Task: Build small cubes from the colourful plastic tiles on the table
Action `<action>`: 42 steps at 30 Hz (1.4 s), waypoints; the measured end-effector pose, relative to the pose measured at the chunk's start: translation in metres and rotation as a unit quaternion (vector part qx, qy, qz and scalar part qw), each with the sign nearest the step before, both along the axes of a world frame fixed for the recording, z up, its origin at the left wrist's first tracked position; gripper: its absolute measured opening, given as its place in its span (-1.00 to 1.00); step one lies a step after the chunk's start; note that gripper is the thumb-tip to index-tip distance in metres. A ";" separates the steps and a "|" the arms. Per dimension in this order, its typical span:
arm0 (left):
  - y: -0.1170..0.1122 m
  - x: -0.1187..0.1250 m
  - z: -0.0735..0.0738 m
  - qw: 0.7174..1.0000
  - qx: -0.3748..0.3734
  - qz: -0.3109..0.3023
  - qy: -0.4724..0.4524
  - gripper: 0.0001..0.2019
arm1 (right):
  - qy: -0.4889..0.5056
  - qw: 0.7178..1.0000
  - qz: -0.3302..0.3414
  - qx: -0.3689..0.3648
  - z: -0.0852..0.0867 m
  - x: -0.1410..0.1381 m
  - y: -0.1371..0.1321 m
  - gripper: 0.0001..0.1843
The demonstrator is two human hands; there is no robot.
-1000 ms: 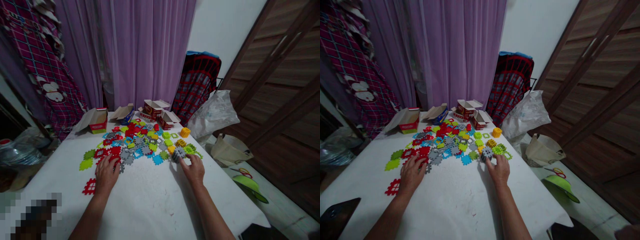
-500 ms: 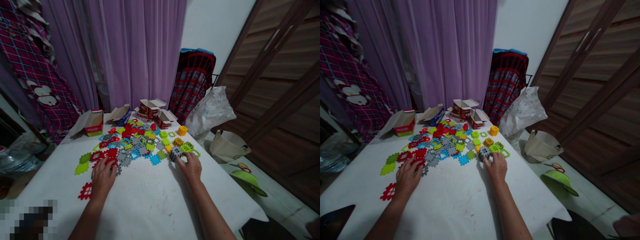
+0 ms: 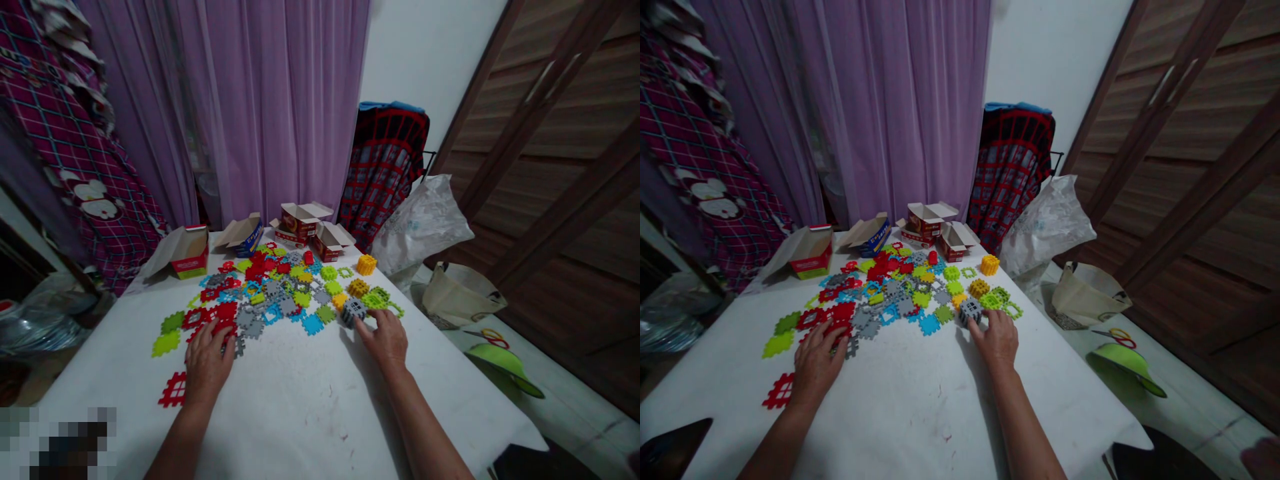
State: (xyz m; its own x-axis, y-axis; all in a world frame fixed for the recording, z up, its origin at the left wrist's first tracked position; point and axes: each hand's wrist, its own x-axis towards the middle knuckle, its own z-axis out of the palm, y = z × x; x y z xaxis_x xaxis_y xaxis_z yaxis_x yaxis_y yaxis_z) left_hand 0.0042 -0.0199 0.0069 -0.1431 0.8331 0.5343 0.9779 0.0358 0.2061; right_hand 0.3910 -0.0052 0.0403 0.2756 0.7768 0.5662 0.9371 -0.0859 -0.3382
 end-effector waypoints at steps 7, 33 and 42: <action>0.001 -0.002 -0.002 1.000 0.000 -0.002 0.007 -0.63 | 0.103 0.995 0.010 -0.010 -0.004 0.015 -0.012 -0.57; 0.004 -0.011 0.002 0.999 -0.038 0.002 0.025 -0.63 | -0.018 0.987 -0.051 -0.153 -0.035 0.129 0.023 -0.46; 0.005 -0.014 0.003 0.998 -0.049 0.024 0.042 -0.62 | 0.016 0.993 -0.042 -0.113 -0.042 0.136 0.024 -0.54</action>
